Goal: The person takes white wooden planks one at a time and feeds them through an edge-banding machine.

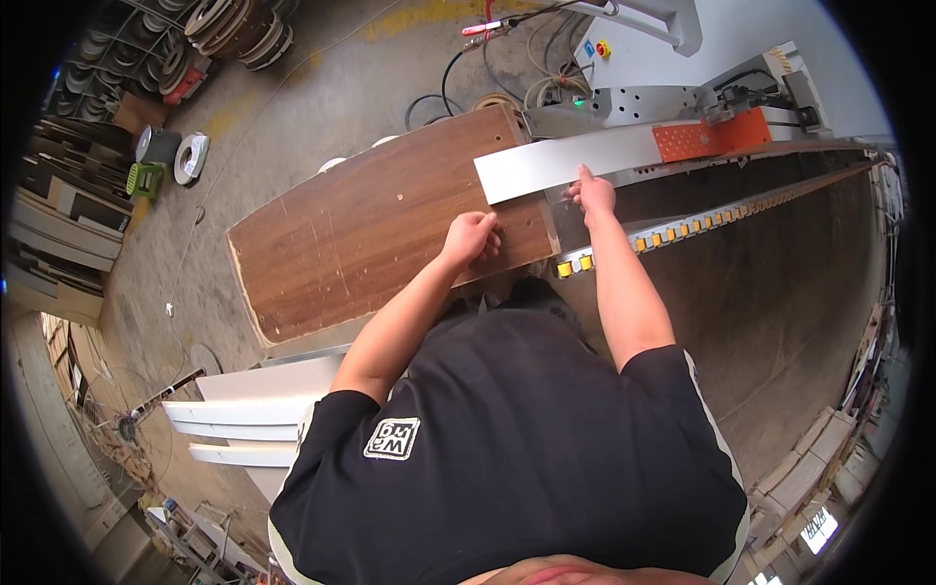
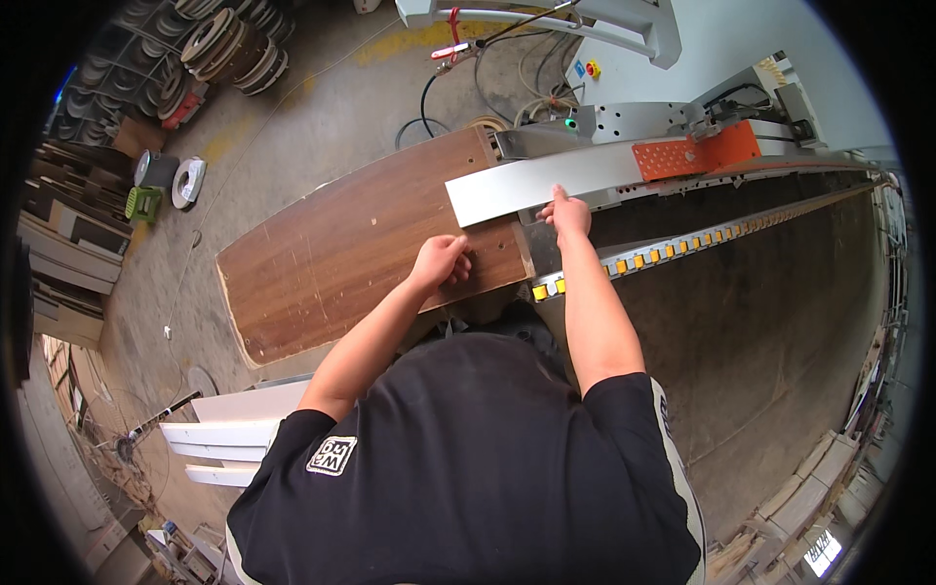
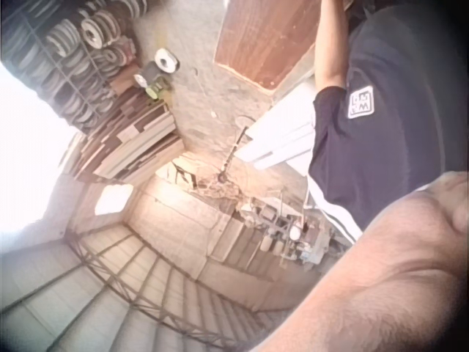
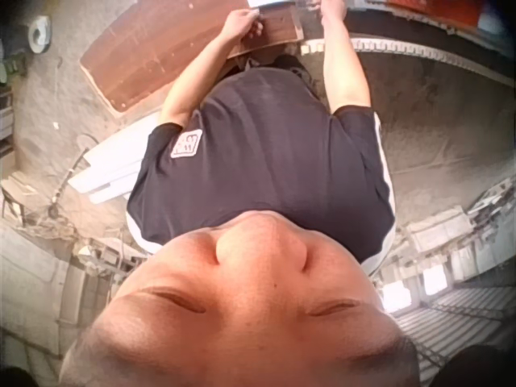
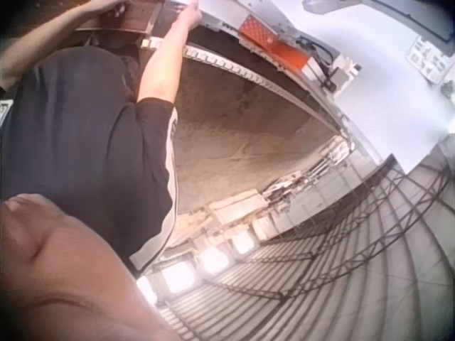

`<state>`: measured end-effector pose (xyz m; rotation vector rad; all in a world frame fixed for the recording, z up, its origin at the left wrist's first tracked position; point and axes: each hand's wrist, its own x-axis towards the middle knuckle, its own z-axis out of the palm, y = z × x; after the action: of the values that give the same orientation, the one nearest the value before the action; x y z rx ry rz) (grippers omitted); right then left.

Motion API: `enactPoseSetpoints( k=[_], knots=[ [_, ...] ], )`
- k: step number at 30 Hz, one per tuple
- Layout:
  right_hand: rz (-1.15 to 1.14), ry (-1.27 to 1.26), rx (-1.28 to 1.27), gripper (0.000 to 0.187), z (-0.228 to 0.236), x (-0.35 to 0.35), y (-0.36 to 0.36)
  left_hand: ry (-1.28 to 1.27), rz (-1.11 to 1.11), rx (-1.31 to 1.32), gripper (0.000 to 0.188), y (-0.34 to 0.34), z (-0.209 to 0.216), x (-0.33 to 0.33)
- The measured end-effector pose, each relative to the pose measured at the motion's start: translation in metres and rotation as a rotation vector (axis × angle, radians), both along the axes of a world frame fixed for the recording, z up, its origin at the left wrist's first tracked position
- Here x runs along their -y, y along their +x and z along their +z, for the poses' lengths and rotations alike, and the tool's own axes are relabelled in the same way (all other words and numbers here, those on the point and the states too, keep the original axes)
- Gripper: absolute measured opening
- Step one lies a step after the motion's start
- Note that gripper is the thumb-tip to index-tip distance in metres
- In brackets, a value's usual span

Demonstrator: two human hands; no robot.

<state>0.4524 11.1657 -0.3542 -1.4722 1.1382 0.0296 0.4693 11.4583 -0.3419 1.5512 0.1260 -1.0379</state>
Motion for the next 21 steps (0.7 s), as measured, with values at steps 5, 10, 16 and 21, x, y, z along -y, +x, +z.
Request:
enactPoseSetpoints(
  k=[5, 10, 16, 21],
  knots=[
    [0.162, 0.073, 0.027, 0.042, -0.015, -0.067, 0.002, 0.042, -0.099, 0.260, 0.029, -0.023, 0.008, -0.013],
    [0.098, 0.173, -0.029, 0.040, -0.005, -0.064, 0.000, 0.037, -0.106, 0.402, 0.025, -0.029, 0.007, -0.011],
    [0.070, 0.216, -0.033, 0.042, -0.004, -0.002, -0.005, 0.088, -0.066, 0.461, 0.022, -0.036, 0.001, -0.005],
    [0.074, 0.198, -0.027, 0.041, -0.004, 0.045, -0.003, 0.131, 0.034, 0.501, 0.019, -0.040, 0.001, 0.005]
  ],
)
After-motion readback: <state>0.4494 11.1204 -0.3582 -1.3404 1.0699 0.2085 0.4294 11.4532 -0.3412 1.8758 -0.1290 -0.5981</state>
